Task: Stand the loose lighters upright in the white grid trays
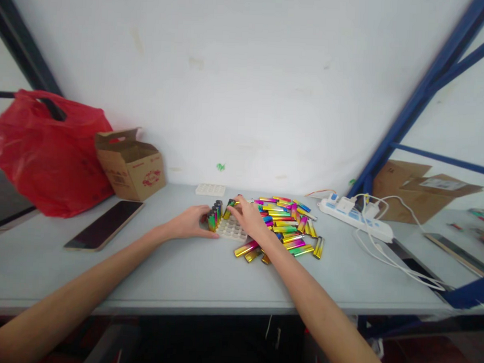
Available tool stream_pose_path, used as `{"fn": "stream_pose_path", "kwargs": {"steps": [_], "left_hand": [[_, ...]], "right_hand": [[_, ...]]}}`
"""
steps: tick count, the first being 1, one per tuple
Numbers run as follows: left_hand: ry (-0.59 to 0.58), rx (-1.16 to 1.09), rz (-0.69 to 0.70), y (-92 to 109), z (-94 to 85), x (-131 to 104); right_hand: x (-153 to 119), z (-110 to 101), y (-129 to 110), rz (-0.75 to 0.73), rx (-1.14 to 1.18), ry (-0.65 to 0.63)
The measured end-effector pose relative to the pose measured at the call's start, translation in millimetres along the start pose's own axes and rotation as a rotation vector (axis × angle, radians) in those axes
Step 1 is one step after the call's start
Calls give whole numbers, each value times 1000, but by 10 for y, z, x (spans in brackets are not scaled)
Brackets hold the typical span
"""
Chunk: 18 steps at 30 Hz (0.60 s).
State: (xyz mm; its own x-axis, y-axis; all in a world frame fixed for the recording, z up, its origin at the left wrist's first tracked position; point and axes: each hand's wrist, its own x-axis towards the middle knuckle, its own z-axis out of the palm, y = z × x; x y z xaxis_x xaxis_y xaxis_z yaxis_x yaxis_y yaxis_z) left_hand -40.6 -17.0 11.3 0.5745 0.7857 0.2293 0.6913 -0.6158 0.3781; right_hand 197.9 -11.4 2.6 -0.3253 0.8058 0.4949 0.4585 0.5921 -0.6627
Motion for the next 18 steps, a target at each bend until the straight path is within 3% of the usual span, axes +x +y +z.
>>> {"fn": "stream_pose_path", "kwargs": {"steps": [8, 12, 18], "left_hand": [[-1, -24, -23, 51, -30, -10], [-10, -14, -7, 23, -15, 0], [-5, 8, -17, 0, -1, 8]], "right_hand": [[13, 18, -52, -80, -238, -112], [1, -112, -45, -74, -267, -105], [36, -556, 457, -24, -594, -12]]}}
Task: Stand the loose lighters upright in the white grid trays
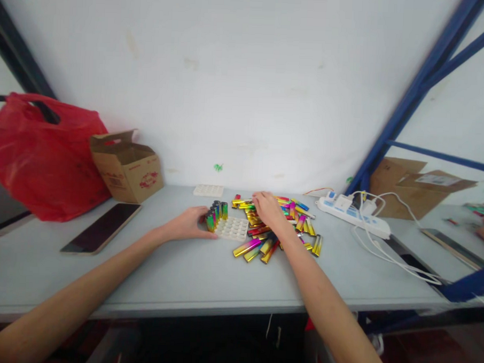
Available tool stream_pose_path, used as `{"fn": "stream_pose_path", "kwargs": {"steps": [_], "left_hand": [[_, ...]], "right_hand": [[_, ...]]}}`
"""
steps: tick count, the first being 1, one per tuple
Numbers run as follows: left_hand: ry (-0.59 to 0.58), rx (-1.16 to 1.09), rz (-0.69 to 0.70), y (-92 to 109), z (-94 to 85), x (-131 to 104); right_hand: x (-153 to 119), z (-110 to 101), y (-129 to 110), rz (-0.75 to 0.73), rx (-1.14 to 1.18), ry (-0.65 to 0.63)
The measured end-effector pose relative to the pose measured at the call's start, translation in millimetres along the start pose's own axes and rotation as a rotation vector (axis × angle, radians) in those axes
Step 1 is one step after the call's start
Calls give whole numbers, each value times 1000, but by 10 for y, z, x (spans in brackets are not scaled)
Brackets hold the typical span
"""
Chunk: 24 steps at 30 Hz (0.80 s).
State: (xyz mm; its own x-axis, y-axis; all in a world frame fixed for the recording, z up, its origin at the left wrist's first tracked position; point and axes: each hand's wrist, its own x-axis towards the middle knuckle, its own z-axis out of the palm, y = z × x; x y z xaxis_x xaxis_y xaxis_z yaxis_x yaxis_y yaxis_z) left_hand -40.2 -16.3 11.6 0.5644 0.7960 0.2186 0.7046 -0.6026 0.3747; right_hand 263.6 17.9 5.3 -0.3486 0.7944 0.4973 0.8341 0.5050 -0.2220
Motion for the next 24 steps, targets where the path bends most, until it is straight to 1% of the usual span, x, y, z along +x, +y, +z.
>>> {"fn": "stream_pose_path", "kwargs": {"steps": [2, 4, 7, 11, 16, 24], "left_hand": [[-5, -2, -7, 10, -8, -2], [-7, -2, -13, 20, -16, -3], [-3, 4, -18, 31, -22, -4], [-4, 3, -8, 34, -23, -6], [2, 8, 0, 24, -20, -8], [-18, 3, -10, 20, -19, -10]], "right_hand": [[-13, 4, 245, 25, -87, -29], [-23, 15, 424, 70, -141, -90], [-2, 35, 550, 123, -166, -162], [79, 27, 566, 152, -172, -188], [117, -53, 548, 152, -159, -265], [81, -143, 545, 179, -112, -279]]}}
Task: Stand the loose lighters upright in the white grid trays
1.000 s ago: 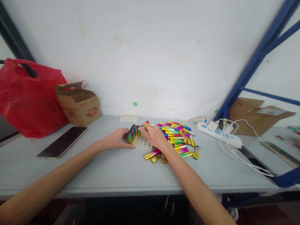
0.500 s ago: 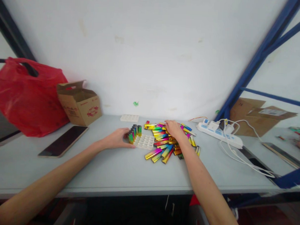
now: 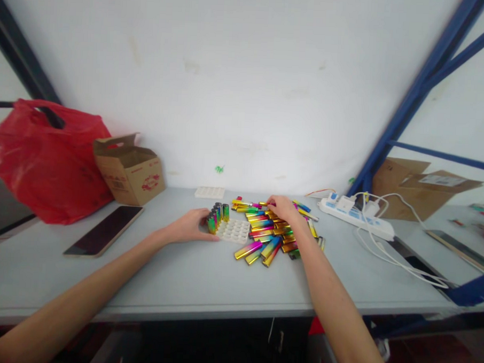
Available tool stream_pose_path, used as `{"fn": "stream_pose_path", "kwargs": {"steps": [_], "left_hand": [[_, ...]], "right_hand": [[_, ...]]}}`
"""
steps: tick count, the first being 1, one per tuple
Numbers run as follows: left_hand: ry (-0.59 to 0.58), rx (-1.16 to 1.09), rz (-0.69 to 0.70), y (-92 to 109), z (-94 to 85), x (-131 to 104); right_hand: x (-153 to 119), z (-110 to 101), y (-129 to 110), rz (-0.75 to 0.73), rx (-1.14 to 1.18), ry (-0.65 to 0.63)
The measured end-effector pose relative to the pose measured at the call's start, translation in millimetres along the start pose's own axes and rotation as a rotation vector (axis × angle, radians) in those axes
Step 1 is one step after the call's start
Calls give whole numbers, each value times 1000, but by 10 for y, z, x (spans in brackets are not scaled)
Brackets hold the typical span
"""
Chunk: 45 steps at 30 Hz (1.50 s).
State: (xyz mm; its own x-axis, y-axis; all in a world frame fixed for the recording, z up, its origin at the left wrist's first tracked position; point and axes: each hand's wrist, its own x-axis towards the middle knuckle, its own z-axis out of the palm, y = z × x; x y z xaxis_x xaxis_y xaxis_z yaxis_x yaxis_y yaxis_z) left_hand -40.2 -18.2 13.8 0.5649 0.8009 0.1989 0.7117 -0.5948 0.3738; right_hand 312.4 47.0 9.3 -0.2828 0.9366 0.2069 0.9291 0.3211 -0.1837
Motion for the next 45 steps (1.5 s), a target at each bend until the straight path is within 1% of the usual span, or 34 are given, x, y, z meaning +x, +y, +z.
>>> {"fn": "stream_pose_path", "kwargs": {"steps": [2, 3, 6, 9, 11, 13, 16, 19, 21, 23, 26, 30, 34, 36, 41, 45], "left_hand": [[1, 3, 0, -4, 3, 2], [2, 5, 0, -5, 4, 3], [2, 8, 2, -7, 7, 6], [5, 10, 6, -9, 9, 6], [9, 11, 10, -12, 11, 5], [12, 11, 15, -18, 13, 6], [15, 11, 19, -25, 16, 9], [18, 7, 11, -21, 14, 10], [14, 2, 4, -12, 10, 9], [9, 0, 0, -3, 7, 8], [12, 2, -1, 2, 6, 7], [10, -4, -6, 1, 8, 8], [9, -7, -3, -1, 6, 8], [10, -1, -4, -1, 4, 8], [13, -15, -1, 5, 2, 6], [21, -11, 4, -2, 10, 5]], "right_hand": [[-15, 2, -21, -12, 6, 32], [-22, 4, -39, -20, 12, 69], [-40, 1, -122, -48, 99, 229], [-50, -19, -232, -42, 301, 355], [-56, -25, -315, 4, 491, 379], [-67, -15, -406, 60, 722, 352], [-91, 16, -555, 113, 1060, 273], [-128, 41, -703, 102, 1330, 165], [-156, 50, -792, 68, 1437, 62], [-182, 58, -871, 15, 1469, -10], [-210, 69, -970, -56, 1478, -28], [-238, 58, -1058, -11, 1518, -115], [-245, 41, -1077, 41, 1545, -181], [-239, 46, -1075, 54, 1541, -193], [-252, 66, -1113, 83, 1447, -160], [-292, 58, -1184, 81, 1418, -181]]}}
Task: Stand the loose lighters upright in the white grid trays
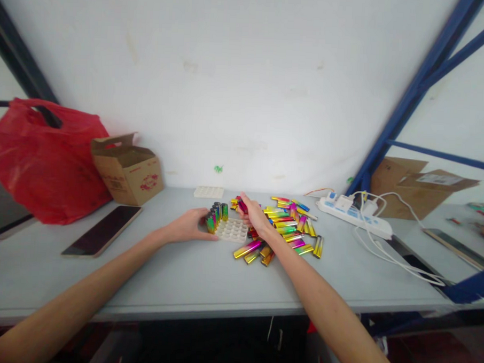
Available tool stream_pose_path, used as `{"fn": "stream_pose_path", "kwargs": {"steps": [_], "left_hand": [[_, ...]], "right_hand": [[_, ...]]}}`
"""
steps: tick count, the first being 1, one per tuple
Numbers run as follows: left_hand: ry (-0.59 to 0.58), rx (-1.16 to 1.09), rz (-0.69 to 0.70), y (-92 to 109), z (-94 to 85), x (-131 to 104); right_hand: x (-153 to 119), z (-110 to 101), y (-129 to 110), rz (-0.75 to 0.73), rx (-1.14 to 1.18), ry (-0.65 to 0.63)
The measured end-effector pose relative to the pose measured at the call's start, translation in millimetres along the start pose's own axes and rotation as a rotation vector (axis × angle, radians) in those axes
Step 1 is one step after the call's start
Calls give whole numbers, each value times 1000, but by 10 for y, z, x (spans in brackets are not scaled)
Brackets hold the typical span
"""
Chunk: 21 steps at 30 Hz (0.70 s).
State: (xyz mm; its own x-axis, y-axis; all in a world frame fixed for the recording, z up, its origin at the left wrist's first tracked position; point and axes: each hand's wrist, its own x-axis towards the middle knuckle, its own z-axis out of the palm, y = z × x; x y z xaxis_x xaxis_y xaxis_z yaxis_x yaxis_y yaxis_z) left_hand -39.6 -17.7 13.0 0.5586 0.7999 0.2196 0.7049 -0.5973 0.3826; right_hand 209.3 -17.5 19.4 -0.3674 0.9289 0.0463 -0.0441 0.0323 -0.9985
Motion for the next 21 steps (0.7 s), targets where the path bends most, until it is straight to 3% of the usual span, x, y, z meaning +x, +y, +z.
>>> {"fn": "stream_pose_path", "kwargs": {"steps": [7, 15, 18, 21], "left_hand": [[-7, 12, -3, -13, 9, -2], [-5, -22, -4, -3, 0, -7], [-21, -22, -3, 8, -6, -5], [-25, -20, -12, 27, -15, -8]], "right_hand": [[5, 82, 53, -21, -39, 96], [5, 118, 37, -68, -22, 47], [-18, 129, 4, -134, -49, 14], [-51, 120, -28, -259, -245, 30]]}}
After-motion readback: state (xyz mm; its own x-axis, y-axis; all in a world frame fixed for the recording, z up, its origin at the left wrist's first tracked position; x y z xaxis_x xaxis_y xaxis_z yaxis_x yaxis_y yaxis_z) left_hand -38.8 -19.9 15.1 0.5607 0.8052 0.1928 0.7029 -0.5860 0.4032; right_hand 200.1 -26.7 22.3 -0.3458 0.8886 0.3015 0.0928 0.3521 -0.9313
